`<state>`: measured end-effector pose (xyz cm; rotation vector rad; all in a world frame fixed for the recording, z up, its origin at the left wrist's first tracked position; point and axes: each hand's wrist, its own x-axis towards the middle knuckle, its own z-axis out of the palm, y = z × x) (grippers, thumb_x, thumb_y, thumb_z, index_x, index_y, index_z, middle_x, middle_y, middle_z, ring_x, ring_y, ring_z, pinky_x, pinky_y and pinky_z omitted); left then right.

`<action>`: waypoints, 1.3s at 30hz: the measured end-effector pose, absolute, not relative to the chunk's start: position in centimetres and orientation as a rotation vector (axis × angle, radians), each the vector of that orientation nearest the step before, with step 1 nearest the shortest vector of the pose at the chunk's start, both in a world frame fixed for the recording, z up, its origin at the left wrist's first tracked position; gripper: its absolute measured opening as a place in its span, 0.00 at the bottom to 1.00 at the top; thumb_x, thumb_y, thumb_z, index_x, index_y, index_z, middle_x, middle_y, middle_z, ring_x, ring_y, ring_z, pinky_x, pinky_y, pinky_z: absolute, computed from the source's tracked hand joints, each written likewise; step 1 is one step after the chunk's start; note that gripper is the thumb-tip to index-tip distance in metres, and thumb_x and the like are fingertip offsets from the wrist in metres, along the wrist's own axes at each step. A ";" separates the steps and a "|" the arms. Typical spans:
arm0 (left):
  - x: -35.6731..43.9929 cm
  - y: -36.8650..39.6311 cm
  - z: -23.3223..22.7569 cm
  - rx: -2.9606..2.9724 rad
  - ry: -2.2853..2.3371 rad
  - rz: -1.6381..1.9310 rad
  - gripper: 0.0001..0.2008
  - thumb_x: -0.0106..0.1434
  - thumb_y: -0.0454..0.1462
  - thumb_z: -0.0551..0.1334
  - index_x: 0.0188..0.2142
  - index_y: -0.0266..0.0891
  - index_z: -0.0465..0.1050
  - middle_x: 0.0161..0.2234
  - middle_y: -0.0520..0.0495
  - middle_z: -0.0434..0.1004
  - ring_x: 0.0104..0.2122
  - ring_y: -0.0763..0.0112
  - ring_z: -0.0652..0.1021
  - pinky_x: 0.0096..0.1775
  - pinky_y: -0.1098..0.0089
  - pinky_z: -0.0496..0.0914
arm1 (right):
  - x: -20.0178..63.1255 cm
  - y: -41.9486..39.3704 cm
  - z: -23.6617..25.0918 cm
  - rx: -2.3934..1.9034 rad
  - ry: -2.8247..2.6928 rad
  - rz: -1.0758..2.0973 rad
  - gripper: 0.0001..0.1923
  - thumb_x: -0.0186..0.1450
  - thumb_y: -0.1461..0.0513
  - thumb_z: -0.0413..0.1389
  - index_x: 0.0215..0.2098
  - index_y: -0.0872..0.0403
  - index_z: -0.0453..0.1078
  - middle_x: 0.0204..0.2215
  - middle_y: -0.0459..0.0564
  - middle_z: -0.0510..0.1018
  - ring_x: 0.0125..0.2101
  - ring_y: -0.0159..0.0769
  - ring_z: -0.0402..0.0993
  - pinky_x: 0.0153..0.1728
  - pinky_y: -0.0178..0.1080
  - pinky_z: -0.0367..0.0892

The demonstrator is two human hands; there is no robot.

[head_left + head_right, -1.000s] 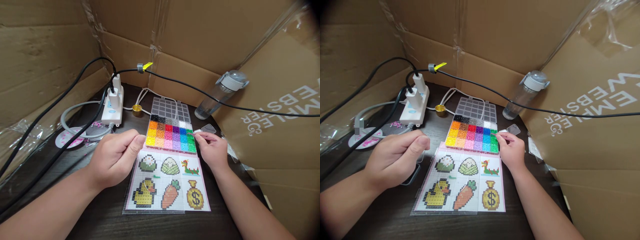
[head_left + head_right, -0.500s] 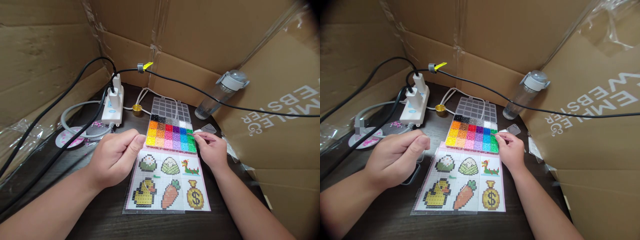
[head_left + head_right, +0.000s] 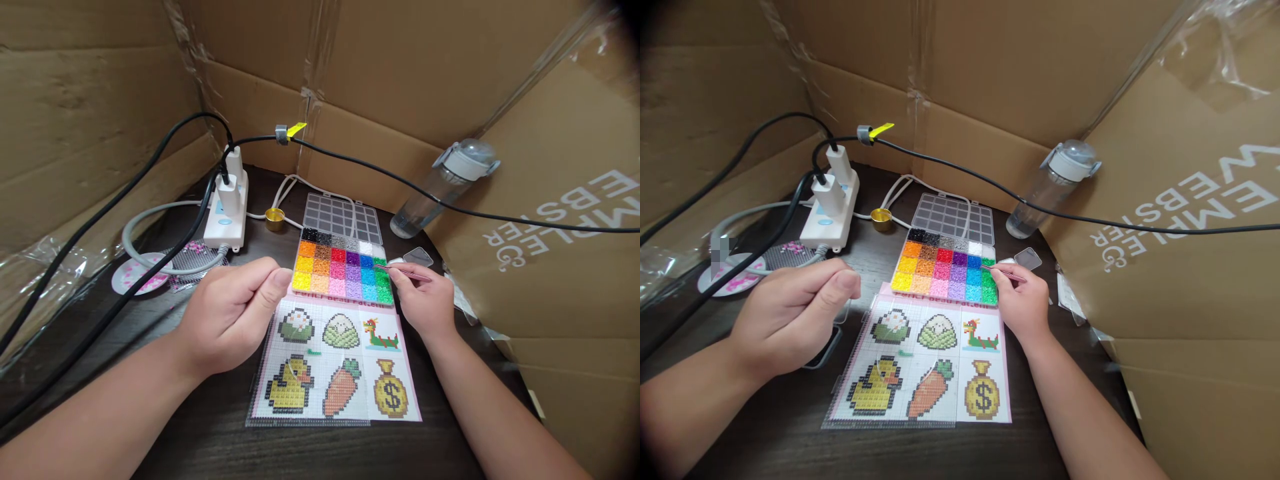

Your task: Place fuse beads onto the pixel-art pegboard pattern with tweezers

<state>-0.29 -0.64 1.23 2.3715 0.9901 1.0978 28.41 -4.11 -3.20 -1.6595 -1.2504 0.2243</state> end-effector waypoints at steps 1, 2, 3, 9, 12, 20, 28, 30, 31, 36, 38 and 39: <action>-0.3 -0.7 1.3 2.373 0.989 1.101 0.17 0.68 0.37 0.50 0.23 0.38 0.65 0.15 0.58 0.56 0.15 0.82 0.61 0.19 0.74 0.56 | 28.4 -4.1 -3.2 -1.659 -1.251 0.224 0.07 0.59 0.61 0.59 0.31 0.54 0.78 0.31 0.52 0.82 0.33 0.40 0.79 0.35 0.40 0.74; -0.3 -0.7 1.3 2.374 0.989 1.100 0.17 0.68 0.37 0.50 0.23 0.38 0.65 0.15 0.58 0.56 0.15 0.82 0.61 0.19 0.74 0.56 | 28.4 -4.1 -3.2 -1.659 -1.252 0.224 0.07 0.59 0.61 0.59 0.31 0.55 0.78 0.31 0.52 0.82 0.33 0.40 0.79 0.35 0.40 0.74; -0.3 -0.7 1.3 2.374 0.990 1.102 0.17 0.68 0.37 0.50 0.23 0.38 0.65 0.15 0.58 0.56 0.15 0.82 0.61 0.19 0.74 0.56 | 28.4 -4.1 -3.2 -1.657 -1.254 0.225 0.06 0.59 0.61 0.59 0.31 0.55 0.78 0.31 0.52 0.82 0.33 0.40 0.79 0.35 0.40 0.74; -0.3 -0.7 1.2 2.367 0.987 1.106 0.17 0.68 0.37 0.50 0.22 0.38 0.64 0.15 0.58 0.56 0.15 0.82 0.61 0.19 0.74 0.56 | 28.4 -4.0 -3.3 -1.647 -1.250 0.216 0.06 0.59 0.61 0.59 0.31 0.55 0.78 0.31 0.52 0.82 0.33 0.40 0.79 0.35 0.41 0.74; -0.3 -0.6 1.3 2.374 0.985 1.104 0.17 0.68 0.37 0.50 0.22 0.37 0.65 0.15 0.58 0.56 0.15 0.82 0.61 0.19 0.74 0.56 | 28.3 -3.9 -3.3 -1.650 -1.253 0.204 0.06 0.59 0.61 0.59 0.31 0.55 0.78 0.31 0.52 0.82 0.33 0.40 0.79 0.35 0.40 0.74; -0.2 -0.6 1.2 2.382 0.976 1.136 0.17 0.68 0.37 0.51 0.22 0.37 0.64 0.15 0.58 0.55 0.15 0.83 0.60 0.19 0.75 0.56 | 28.4 -3.7 -3.3 -1.651 -1.234 0.215 0.07 0.57 0.61 0.60 0.30 0.56 0.78 0.30 0.52 0.83 0.31 0.39 0.79 0.34 0.40 0.75; -0.2 -0.6 1.1 2.378 0.962 1.147 0.17 0.68 0.37 0.51 0.23 0.37 0.65 0.15 0.58 0.55 0.15 0.83 0.60 0.19 0.75 0.56 | 28.5 -4.1 -2.8 -1.620 -1.130 0.258 0.08 0.57 0.60 0.62 0.31 0.57 0.79 0.31 0.53 0.82 0.32 0.40 0.79 0.33 0.40 0.74; -0.3 -0.6 1.1 2.378 0.957 1.152 0.17 0.68 0.36 0.51 0.22 0.37 0.65 0.15 0.58 0.55 0.15 0.83 0.60 0.19 0.75 0.55 | 28.7 -4.1 -2.6 -1.617 -1.061 0.262 0.09 0.57 0.59 0.62 0.33 0.57 0.79 0.30 0.54 0.82 0.30 0.40 0.78 0.31 0.40 0.74; -0.3 -0.6 1.1 2.380 0.953 1.153 0.17 0.68 0.36 0.51 0.22 0.37 0.65 0.15 0.58 0.55 0.15 0.83 0.60 0.19 0.75 0.55 | 28.8 -4.1 -2.6 -1.614 -1.033 0.258 0.10 0.57 0.59 0.62 0.33 0.57 0.79 0.30 0.55 0.82 0.30 0.40 0.78 0.29 0.39 0.73; -0.3 -0.5 1.1 2.385 0.954 1.156 0.17 0.67 0.36 0.51 0.22 0.37 0.65 0.14 0.58 0.55 0.15 0.82 0.60 0.19 0.75 0.55 | 29.2 -4.0 -2.5 -1.638 -1.015 0.248 0.11 0.56 0.58 0.63 0.32 0.58 0.78 0.29 0.55 0.81 0.27 0.38 0.76 0.22 0.36 0.69; -0.3 -0.6 1.1 2.384 0.957 1.156 0.17 0.67 0.37 0.51 0.22 0.37 0.65 0.15 0.58 0.55 0.15 0.82 0.60 0.19 0.75 0.55 | 29.1 -4.0 -2.4 -1.625 -0.998 0.223 0.11 0.56 0.58 0.63 0.33 0.58 0.78 0.29 0.55 0.81 0.25 0.37 0.76 0.20 0.36 0.68; -0.3 -0.6 1.1 2.383 0.957 1.155 0.17 0.67 0.37 0.51 0.22 0.37 0.65 0.15 0.58 0.56 0.15 0.82 0.61 0.19 0.74 0.56 | 29.1 -4.0 -2.3 -1.615 -0.989 0.214 0.11 0.56 0.58 0.63 0.33 0.58 0.78 0.29 0.55 0.81 0.25 0.36 0.75 0.20 0.35 0.67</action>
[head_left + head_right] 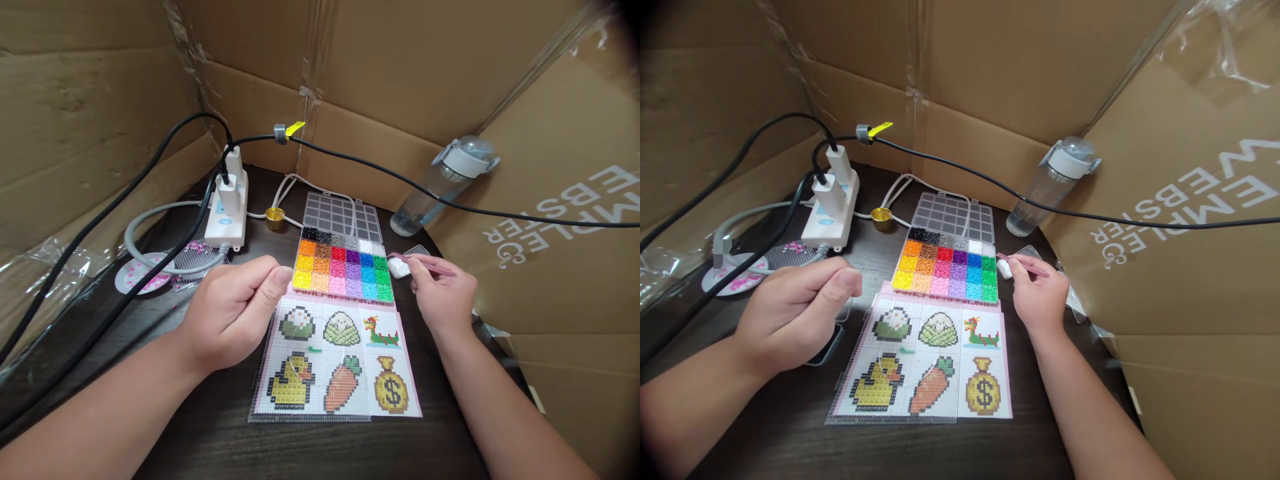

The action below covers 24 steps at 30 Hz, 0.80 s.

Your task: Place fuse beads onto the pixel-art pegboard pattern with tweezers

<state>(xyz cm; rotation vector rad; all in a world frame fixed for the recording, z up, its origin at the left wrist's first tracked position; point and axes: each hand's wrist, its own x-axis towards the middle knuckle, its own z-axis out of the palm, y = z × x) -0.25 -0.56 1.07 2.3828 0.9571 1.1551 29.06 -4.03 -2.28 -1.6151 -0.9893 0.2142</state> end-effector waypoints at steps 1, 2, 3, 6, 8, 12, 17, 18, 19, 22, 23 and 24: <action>-0.2 -0.6 1.1 2.382 0.959 1.153 0.17 0.68 0.37 0.51 0.22 0.37 0.65 0.15 0.58 0.56 0.15 0.82 0.61 0.19 0.74 0.56 | 29.0 -4.1 -2.2 -1.608 -0.987 0.213 0.11 0.56 0.58 0.63 0.33 0.58 0.78 0.28 0.55 0.81 0.24 0.36 0.75 0.19 0.35 0.66; -0.2 -0.6 1.1 2.383 0.961 1.150 0.17 0.68 0.37 0.51 0.22 0.37 0.65 0.15 0.58 0.56 0.15 0.82 0.61 0.19 0.74 0.55 | 29.0 -4.1 -2.1 -1.606 -0.990 0.219 0.11 0.56 0.58 0.63 0.32 0.58 0.78 0.28 0.55 0.81 0.23 0.35 0.74 0.18 0.35 0.66; -0.2 -0.6 1.2 2.382 0.961 1.151 0.17 0.68 0.37 0.51 0.22 0.37 0.65 0.14 0.58 0.56 0.15 0.82 0.60 0.18 0.74 0.55 | 29.0 -4.1 -2.1 -1.604 -0.994 0.227 0.11 0.56 0.58 0.63 0.32 0.58 0.78 0.28 0.55 0.81 0.22 0.35 0.74 0.18 0.34 0.65; -0.2 -0.6 1.2 2.370 0.962 1.156 0.17 0.68 0.37 0.51 0.22 0.37 0.65 0.14 0.58 0.56 0.15 0.82 0.61 0.19 0.74 0.55 | 28.9 -4.4 -2.1 -1.561 -1.019 0.275 0.11 0.56 0.58 0.63 0.32 0.58 0.78 0.26 0.53 0.80 0.18 0.30 0.69 0.16 0.33 0.62; -0.2 -0.6 1.2 2.348 0.968 1.152 0.17 0.68 0.37 0.51 0.22 0.37 0.65 0.14 0.58 0.56 0.15 0.82 0.61 0.19 0.74 0.56 | 28.7 -4.9 -2.1 -1.498 -1.102 0.400 0.10 0.58 0.59 0.62 0.33 0.57 0.78 0.24 0.50 0.80 0.16 0.27 0.65 0.15 0.33 0.60; 0.0 -0.8 1.1 2.306 0.983 1.141 0.17 0.68 0.38 0.51 0.23 0.37 0.65 0.15 0.57 0.56 0.15 0.82 0.61 0.19 0.74 0.56 | 26.9 -6.2 -1.9 -1.333 -1.442 0.816 0.05 0.61 0.62 0.61 0.34 0.54 0.79 0.30 0.50 0.81 0.25 0.32 0.75 0.24 0.34 0.69; 0.1 -0.8 1.1 2.296 0.995 1.138 0.17 0.68 0.39 0.51 0.22 0.38 0.65 0.15 0.57 0.56 0.16 0.81 0.61 0.20 0.73 0.56 | 23.7 -7.4 -1.6 -1.046 -1.666 1.132 0.06 0.60 0.66 0.61 0.35 0.53 0.79 0.33 0.51 0.82 0.35 0.36 0.79 0.36 0.37 0.74; 0.1 -0.8 1.1 2.295 1.001 1.135 0.18 0.68 0.39 0.51 0.22 0.38 0.65 0.15 0.57 0.57 0.16 0.81 0.61 0.20 0.73 0.56 | 23.4 -7.5 -1.7 -1.034 -1.680 1.137 0.06 0.60 0.67 0.61 0.35 0.53 0.79 0.33 0.51 0.82 0.35 0.36 0.79 0.36 0.38 0.74; 0.1 -0.8 1.1 2.294 1.006 1.133 0.18 0.68 0.39 0.51 0.22 0.38 0.65 0.15 0.57 0.57 0.16 0.81 0.61 0.20 0.73 0.56 | 23.2 -7.5 -1.7 -1.033 -1.688 1.131 0.06 0.59 0.67 0.62 0.35 0.53 0.79 0.33 0.51 0.82 0.35 0.36 0.79 0.36 0.37 0.74; 0.1 -0.8 1.1 2.291 1.006 1.131 0.18 0.68 0.39 0.51 0.22 0.38 0.65 0.15 0.56 0.58 0.16 0.80 0.61 0.20 0.72 0.56 | 23.2 -7.4 -1.9 -1.064 -1.684 1.115 0.06 0.59 0.67 0.62 0.35 0.54 0.79 0.32 0.51 0.82 0.34 0.35 0.79 0.35 0.37 0.75; 0.1 -0.8 1.1 2.291 1.004 1.129 0.18 0.68 0.40 0.51 0.22 0.38 0.65 0.14 0.56 0.57 0.16 0.80 0.61 0.20 0.72 0.56 | 23.3 -7.4 -2.0 -1.077 -1.680 1.117 0.05 0.59 0.66 0.62 0.35 0.54 0.79 0.32 0.51 0.82 0.34 0.35 0.79 0.35 0.37 0.75; 0.2 -0.8 1.2 2.291 1.003 1.126 0.18 0.68 0.40 0.51 0.22 0.38 0.65 0.14 0.57 0.57 0.15 0.80 0.61 0.20 0.72 0.56 | 23.4 -7.3 -2.0 -1.092 -1.680 1.122 0.05 0.59 0.66 0.62 0.34 0.54 0.79 0.32 0.51 0.82 0.34 0.35 0.79 0.35 0.37 0.75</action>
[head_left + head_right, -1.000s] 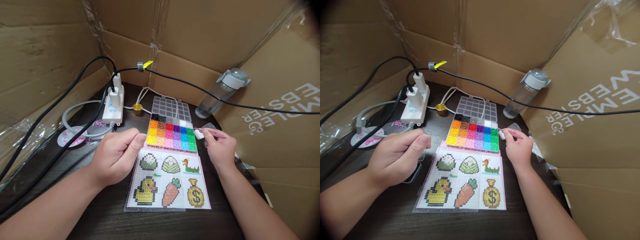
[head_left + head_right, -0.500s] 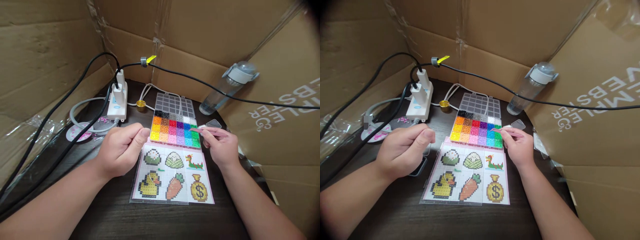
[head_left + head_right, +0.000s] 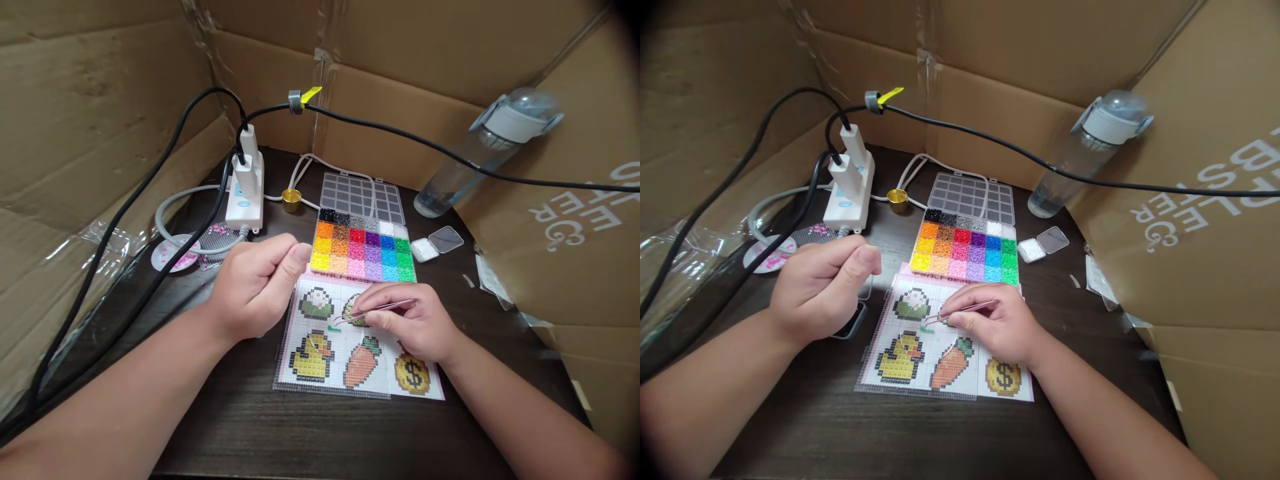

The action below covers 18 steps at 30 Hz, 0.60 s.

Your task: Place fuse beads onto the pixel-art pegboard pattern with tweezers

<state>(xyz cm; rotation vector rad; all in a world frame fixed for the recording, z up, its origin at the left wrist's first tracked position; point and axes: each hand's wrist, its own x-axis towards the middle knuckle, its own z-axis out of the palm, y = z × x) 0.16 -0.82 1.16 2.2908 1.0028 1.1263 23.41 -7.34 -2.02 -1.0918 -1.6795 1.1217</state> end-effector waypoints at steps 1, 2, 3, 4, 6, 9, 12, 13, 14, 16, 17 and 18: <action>0.2 -0.8 1.2 2.290 1.004 1.123 0.18 0.68 0.40 0.51 0.22 0.38 0.65 0.14 0.57 0.57 0.15 0.80 0.61 0.20 0.72 0.56 | 23.5 -7.3 -2.0 -1.104 -1.683 1.128 0.05 0.59 0.65 0.62 0.34 0.54 0.79 0.32 0.51 0.82 0.34 0.36 0.79 0.35 0.37 0.75; 0.2 -0.8 1.2 2.289 1.008 1.119 0.18 0.68 0.40 0.51 0.22 0.38 0.65 0.14 0.57 0.57 0.15 0.80 0.61 0.20 0.72 0.56 | 23.5 -7.3 -2.1 -1.114 -1.688 1.134 0.05 0.59 0.65 0.62 0.34 0.54 0.79 0.32 0.52 0.82 0.34 0.36 0.79 0.35 0.37 0.75; 0.2 -0.9 1.2 2.287 1.012 1.117 0.18 0.68 0.40 0.51 0.22 0.38 0.65 0.14 0.56 0.57 0.15 0.80 0.61 0.20 0.72 0.56 | 23.5 -7.2 -2.1 -1.121 -1.693 1.139 0.05 0.60 0.65 0.62 0.34 0.54 0.79 0.32 0.52 0.82 0.34 0.36 0.79 0.35 0.37 0.75; 0.3 -0.9 1.2 2.287 1.018 1.116 0.18 0.68 0.40 0.51 0.22 0.38 0.65 0.14 0.56 0.57 0.15 0.80 0.61 0.20 0.72 0.56 | 23.5 -7.2 -2.1 -1.126 -1.695 1.140 0.05 0.60 0.64 0.62 0.34 0.54 0.79 0.32 0.52 0.82 0.33 0.36 0.79 0.35 0.38 0.75; 0.3 -0.9 1.2 2.291 1.023 1.119 0.18 0.68 0.40 0.51 0.22 0.38 0.65 0.15 0.56 0.58 0.16 0.80 0.61 0.20 0.72 0.56 | 23.3 -7.2 -2.0 -1.126 -1.698 1.133 0.05 0.59 0.64 0.62 0.34 0.54 0.79 0.32 0.52 0.82 0.33 0.36 0.79 0.35 0.38 0.75; 0.2 -0.8 1.2 2.305 1.026 1.124 0.18 0.68 0.40 0.51 0.22 0.38 0.65 0.15 0.55 0.59 0.16 0.80 0.62 0.20 0.72 0.56 | 23.1 -7.2 -2.0 -1.123 -1.714 1.129 0.05 0.60 0.64 0.61 0.34 0.54 0.79 0.32 0.52 0.82 0.33 0.37 0.79 0.34 0.38 0.75; 0.2 -0.8 1.1 2.311 1.030 1.130 0.18 0.68 0.39 0.51 0.22 0.38 0.65 0.15 0.55 0.60 0.16 0.80 0.62 0.20 0.72 0.56 | 23.0 -7.2 -2.0 -1.125 -1.733 1.134 0.05 0.60 0.64 0.61 0.34 0.53 0.80 0.32 0.52 0.83 0.32 0.36 0.79 0.34 0.37 0.74; 0.2 -0.8 1.1 2.312 1.029 1.129 0.18 0.68 0.39 0.51 0.22 0.38 0.65 0.15 0.55 0.59 0.16 0.80 0.62 0.20 0.72 0.56 | 23.0 -7.2 -2.0 -1.128 -1.735 1.134 0.05 0.60 0.64 0.61 0.34 0.53 0.80 0.32 0.52 0.83 0.32 0.36 0.79 0.33 0.37 0.74; 0.2 -0.8 1.1 2.313 1.026 1.129 0.18 0.68 0.39 0.51 0.22 0.38 0.65 0.15 0.56 0.59 0.16 0.80 0.62 0.20 0.72 0.56 | 23.0 -7.2 -2.0 -1.132 -1.736 1.135 0.05 0.60 0.64 0.61 0.34 0.53 0.80 0.32 0.52 0.83 0.32 0.36 0.79 0.34 0.37 0.74; 0.2 -0.8 1.2 2.313 1.023 1.130 0.18 0.68 0.39 0.51 0.22 0.38 0.65 0.15 0.56 0.59 0.16 0.80 0.62 0.20 0.72 0.56 | 23.0 -7.2 -2.1 -1.137 -1.733 1.139 0.05 0.60 0.64 0.61 0.34 0.53 0.80 0.32 0.51 0.83 0.33 0.36 0.79 0.34 0.37 0.74; 0.2 -0.9 1.2 2.312 1.022 1.130 0.18 0.68 0.39 0.51 0.22 0.38 0.65 0.15 0.56 0.59 0.16 0.80 0.62 0.20 0.72 0.56 | 23.0 -7.3 -2.1 -1.136 -1.731 1.141 0.05 0.60 0.64 0.62 0.34 0.53 0.80 0.32 0.51 0.83 0.33 0.36 0.79 0.34 0.37 0.74; 0.2 -0.9 1.2 2.310 1.020 1.131 0.18 0.68 0.39 0.51 0.22 0.38 0.65 0.15 0.56 0.59 0.16 0.80 0.62 0.20 0.72 0.56 | 23.0 -7.3 -2.1 -1.133 -1.730 1.141 0.05 0.60 0.64 0.62 0.34 0.53 0.80 0.32 0.51 0.83 0.33 0.36 0.79 0.34 0.37 0.74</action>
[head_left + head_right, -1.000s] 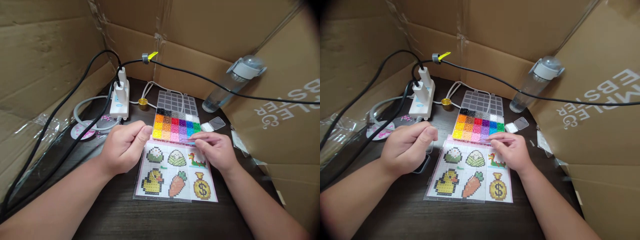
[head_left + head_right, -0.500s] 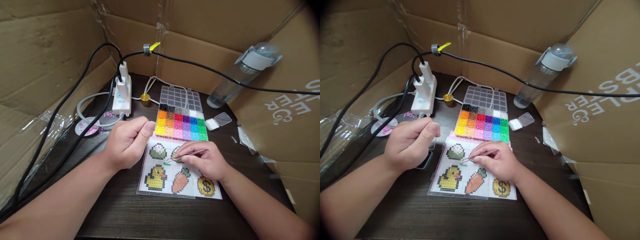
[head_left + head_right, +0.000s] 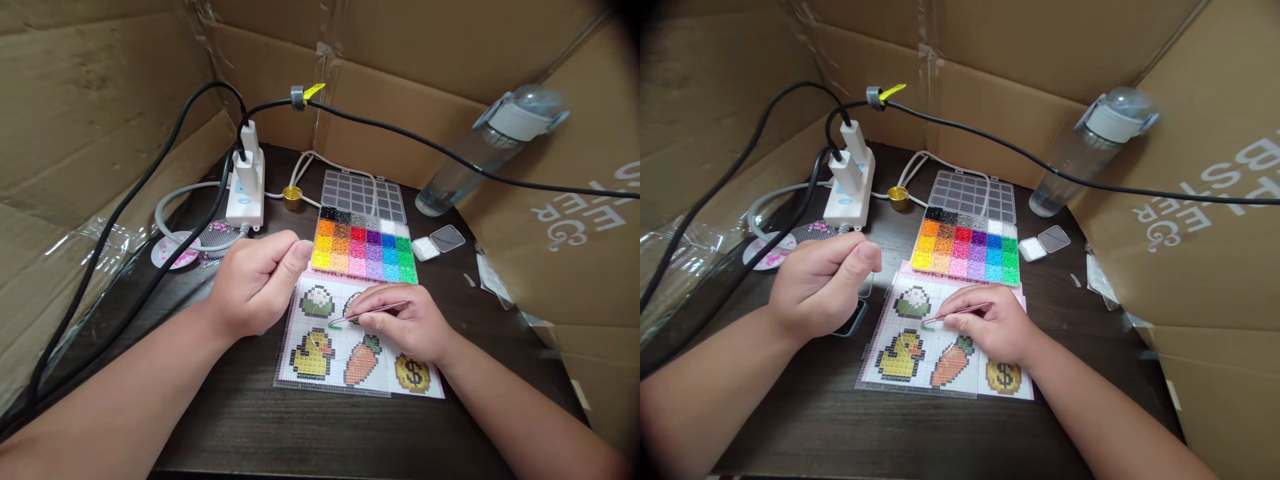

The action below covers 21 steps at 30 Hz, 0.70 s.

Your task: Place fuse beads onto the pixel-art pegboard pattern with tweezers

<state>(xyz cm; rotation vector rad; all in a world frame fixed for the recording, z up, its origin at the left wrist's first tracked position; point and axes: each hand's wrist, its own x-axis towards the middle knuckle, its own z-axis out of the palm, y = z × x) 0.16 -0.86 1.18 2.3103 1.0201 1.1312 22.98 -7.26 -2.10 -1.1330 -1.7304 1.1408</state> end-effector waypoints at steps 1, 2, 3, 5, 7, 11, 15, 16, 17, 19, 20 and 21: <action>0.2 -0.9 1.2 2.310 1.016 1.133 0.18 0.68 0.39 0.51 0.22 0.38 0.65 0.15 0.56 0.59 0.16 0.80 0.62 0.20 0.72 0.56 | 23.0 -7.3 -2.1 -1.130 -1.732 1.141 0.05 0.60 0.64 0.62 0.34 0.53 0.80 0.32 0.51 0.83 0.33 0.36 0.79 0.35 0.37 0.74; 0.2 -0.9 1.2 2.309 1.013 1.135 0.18 0.68 0.39 0.51 0.22 0.38 0.65 0.15 0.56 0.59 0.16 0.80 0.62 0.20 0.72 0.56 | 23.0 -7.3 -2.1 -1.130 -1.732 1.140 0.05 0.60 0.64 0.62 0.34 0.53 0.80 0.32 0.51 0.83 0.33 0.36 0.79 0.35 0.37 0.74; 0.2 -0.9 1.2 2.309 1.009 1.138 0.18 0.68 0.39 0.51 0.22 0.38 0.65 0.15 0.56 0.59 0.16 0.80 0.62 0.20 0.72 0.56 | 23.0 -7.3 -2.1 -1.132 -1.731 1.140 0.05 0.60 0.64 0.62 0.34 0.53 0.80 0.32 0.51 0.83 0.34 0.36 0.79 0.35 0.37 0.74; 0.1 -0.9 1.2 2.308 1.006 1.141 0.17 0.67 0.38 0.51 0.22 0.38 0.65 0.15 0.56 0.58 0.16 0.80 0.61 0.20 0.72 0.56 | 22.9 -7.3 -2.2 -1.137 -1.731 1.142 0.05 0.60 0.65 0.62 0.34 0.53 0.80 0.32 0.51 0.83 0.33 0.36 0.79 0.35 0.37 0.74; 0.1 -0.9 1.2 2.303 1.008 1.137 0.17 0.68 0.39 0.51 0.22 0.38 0.65 0.14 0.56 0.58 0.16 0.80 0.61 0.20 0.72 0.56 | 22.9 -7.3 -2.2 -1.139 -1.733 1.144 0.05 0.59 0.64 0.62 0.34 0.53 0.80 0.32 0.51 0.83 0.33 0.36 0.79 0.34 0.37 0.74; 0.1 -0.9 1.2 2.296 1.011 1.131 0.17 0.68 0.39 0.51 0.22 0.38 0.65 0.15 0.56 0.59 0.16 0.79 0.62 0.21 0.72 0.56 | 22.9 -7.3 -2.1 -1.142 -1.748 1.135 0.05 0.60 0.64 0.62 0.34 0.53 0.79 0.32 0.52 0.82 0.33 0.36 0.79 0.35 0.38 0.74; 0.1 -0.9 1.2 2.303 1.023 1.121 0.18 0.68 0.39 0.51 0.22 0.38 0.65 0.15 0.56 0.58 0.16 0.80 0.61 0.20 0.72 0.57 | 22.8 -7.3 -2.1 -1.134 -1.742 1.127 0.05 0.60 0.64 0.62 0.34 0.53 0.79 0.32 0.51 0.83 0.33 0.36 0.79 0.34 0.38 0.74; 0.1 -0.9 1.2 2.304 1.022 1.120 0.18 0.68 0.39 0.51 0.22 0.38 0.65 0.15 0.56 0.58 0.16 0.80 0.61 0.20 0.72 0.57 | 22.8 -7.3 -2.1 -1.130 -1.740 1.128 0.05 0.60 0.64 0.61 0.34 0.53 0.79 0.32 0.51 0.83 0.33 0.36 0.79 0.34 0.38 0.74; 0.1 -0.8 1.2 2.305 1.018 1.122 0.18 0.68 0.39 0.51 0.22 0.38 0.65 0.15 0.56 0.59 0.16 0.80 0.61 0.20 0.72 0.57 | 22.8 -7.3 -2.1 -1.127 -1.738 1.129 0.05 0.60 0.64 0.61 0.34 0.53 0.79 0.32 0.51 0.83 0.33 0.36 0.79 0.34 0.38 0.74; 0.1 -0.8 1.3 2.307 1.014 1.124 0.18 0.68 0.39 0.51 0.22 0.38 0.65 0.15 0.56 0.60 0.16 0.80 0.62 0.21 0.72 0.57 | 22.9 -7.3 -2.1 -1.128 -1.734 1.132 0.05 0.60 0.64 0.61 0.34 0.53 0.80 0.32 0.51 0.83 0.33 0.36 0.79 0.34 0.38 0.74; 0.1 -0.8 1.3 2.308 1.015 1.122 0.18 0.68 0.39 0.51 0.22 0.38 0.65 0.15 0.56 0.60 0.16 0.80 0.62 0.21 0.72 0.57 | 22.9 -7.3 -2.1 -1.129 -1.729 1.132 0.05 0.60 0.65 0.61 0.34 0.53 0.80 0.32 0.51 0.83 0.33 0.36 0.79 0.35 0.38 0.74; 0.1 -0.8 1.3 2.308 1.018 1.121 0.18 0.68 0.39 0.51 0.22 0.38 0.65 0.15 0.56 0.60 0.17 0.80 0.62 0.21 0.72 0.57 | 22.9 -7.3 -2.1 -1.130 -1.723 1.133 0.05 0.60 0.65 0.61 0.34 0.53 0.80 0.32 0.51 0.83 0.33 0.36 0.79 0.35 0.38 0.74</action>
